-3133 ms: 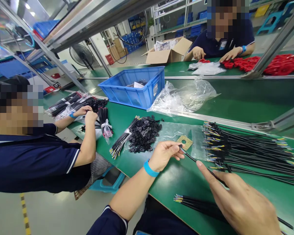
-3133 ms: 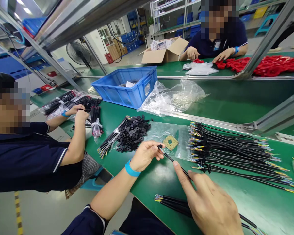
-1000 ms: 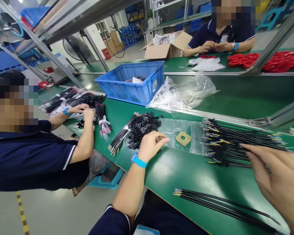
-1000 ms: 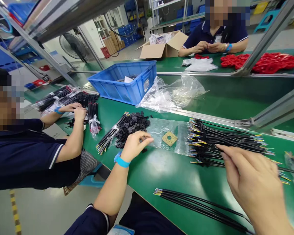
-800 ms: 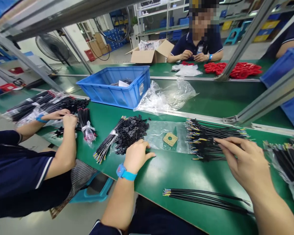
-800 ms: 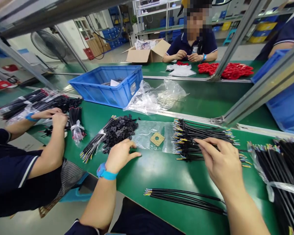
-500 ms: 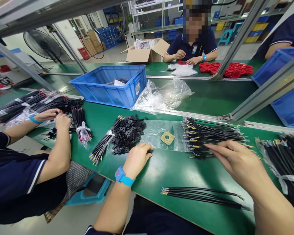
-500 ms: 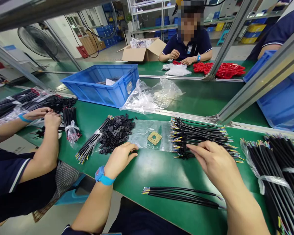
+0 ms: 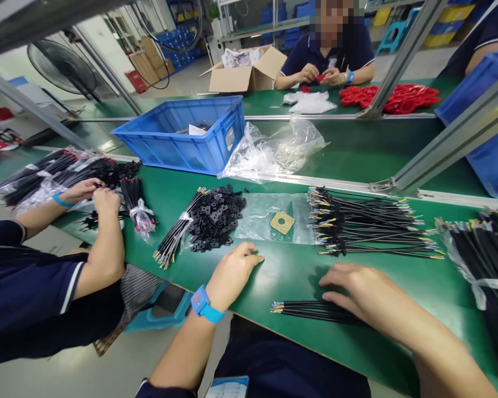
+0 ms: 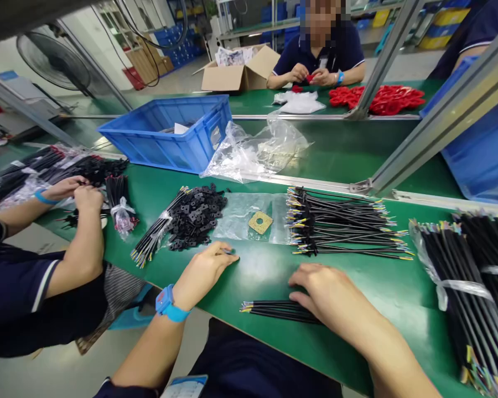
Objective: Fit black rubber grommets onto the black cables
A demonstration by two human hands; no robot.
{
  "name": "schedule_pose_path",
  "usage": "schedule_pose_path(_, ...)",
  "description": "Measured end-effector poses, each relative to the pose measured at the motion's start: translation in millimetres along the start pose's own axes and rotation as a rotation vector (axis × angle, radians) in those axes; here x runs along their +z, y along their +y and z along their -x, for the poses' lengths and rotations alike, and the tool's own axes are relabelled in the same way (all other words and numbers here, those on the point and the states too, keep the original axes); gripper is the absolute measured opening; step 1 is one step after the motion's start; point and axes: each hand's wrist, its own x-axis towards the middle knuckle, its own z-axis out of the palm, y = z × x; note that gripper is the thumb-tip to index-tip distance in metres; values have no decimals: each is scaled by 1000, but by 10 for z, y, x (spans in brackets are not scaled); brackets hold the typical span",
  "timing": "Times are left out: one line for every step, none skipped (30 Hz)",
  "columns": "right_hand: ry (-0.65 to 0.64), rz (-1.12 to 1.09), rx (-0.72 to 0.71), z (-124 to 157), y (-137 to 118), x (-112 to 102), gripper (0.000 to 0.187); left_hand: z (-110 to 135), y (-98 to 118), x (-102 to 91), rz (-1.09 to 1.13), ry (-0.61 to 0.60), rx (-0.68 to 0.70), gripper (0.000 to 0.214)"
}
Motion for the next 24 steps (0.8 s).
schedule_pose_path(-25, -7, -20, -20, -43, 47, 13, -6, -6, -9, 15, -23, -10, 29)
schedule_pose_path(-46, -13, -45, -39, -76, 91, 13, -17, -10, -20, 24, -55, -19, 29)
schedule_pose_path(-66, -20, -71, -56, -101, 130, 15, -30, -11, -34, 28, -89, -28, 31)
schedule_pose_path(-83, -25, -89, -70, -121, 160, 16, -45, -9, -50, 28, -123, -40, 33)
schedule_pose_path(-97, -23, -100, -81, -138, 181, 18, -61, -2, -70, 25, -152, -53, 35)
schedule_pose_path(-108, -18, -101, -88, -152, 194, 18, -76, 8, -90, 22, -177, -67, 38)
schedule_pose_path(-116, -11, -99, -91, -164, 200, 18, -90, 21, -112, 22, -200, -80, 40)
schedule_pose_path(-119, -6, -94, -91, -173, 201, 18, -105, 34, -133, 24, -223, -93, 41)
schedule_pose_path(-117, -7, -91, -89, -179, 199, 17, -119, 45, -153, 27, -241, -104, 41)
schedule_pose_path(-112, -13, -87, -87, -179, 196, 16, -134, 52, -173, 31, -252, -109, 39)
schedule_pose_path(-104, -27, -81, -85, -175, 192, 16, -152, 54, -190, 45, -254, -107, 36)
schedule_pose_path(-88, -48, -73, -86, -165, 189, 16, -172, 51, -206, 79, -246, -92, 33)
schedule_pose_path(-58, -72, -65, -92, -150, 186, 16, -196, 42, -221, 139, -225, -68, 30)
schedule_pose_path(-10, -93, -63, -104, -132, 185, 16, -225, 28, -233, 227, -187, -42, 27)
schedule_pose_path(61, -99, -73, -124, -110, 188, 17, -258, 12, -242, 338, -133, -21, 25)
schedule_pose_path(161, -72, -90, -150, -86, 195, 18, -295, -6, -247, 463, -69, -10, 25)
schedule_pose_path(279, -15, -106, -183, -61, 207, 19, -335, -23, -245, 594, -1, -15, 26)
schedule_pose_path(395, 63, -111, -220, -38, 225, 21, -376, -40, -235, 725, 63, -32, 29)
schedule_pose_path(496, 148, -102, -258, -18, 249, 22, -415, -56, -216, 855, 117, -58, 31)
schedule_pose_path(572, 228, -78, -295, -3, 278, 23, -451, -71, -189, 984, 160, -90, 34)
schedule_pose_path(620, 293, -42, -330, 6, 310, 23, -481, -84, -155, 1110, 191, -125, 38)
schedule_pose_path(642, 340, -8, -361, 6, 343, 23, -503, -95, -118, 1223, 218, -162, 41)
schedule_pose_path(647, 376, 18, -389, -3, 377, 24, -517, -105, -81, 1319, 242, -197, 44)
schedule_pose_path(644, 410, 38, -414, -19, 409, 26, -523, -114, -48, 1392, 262, -227, 47)
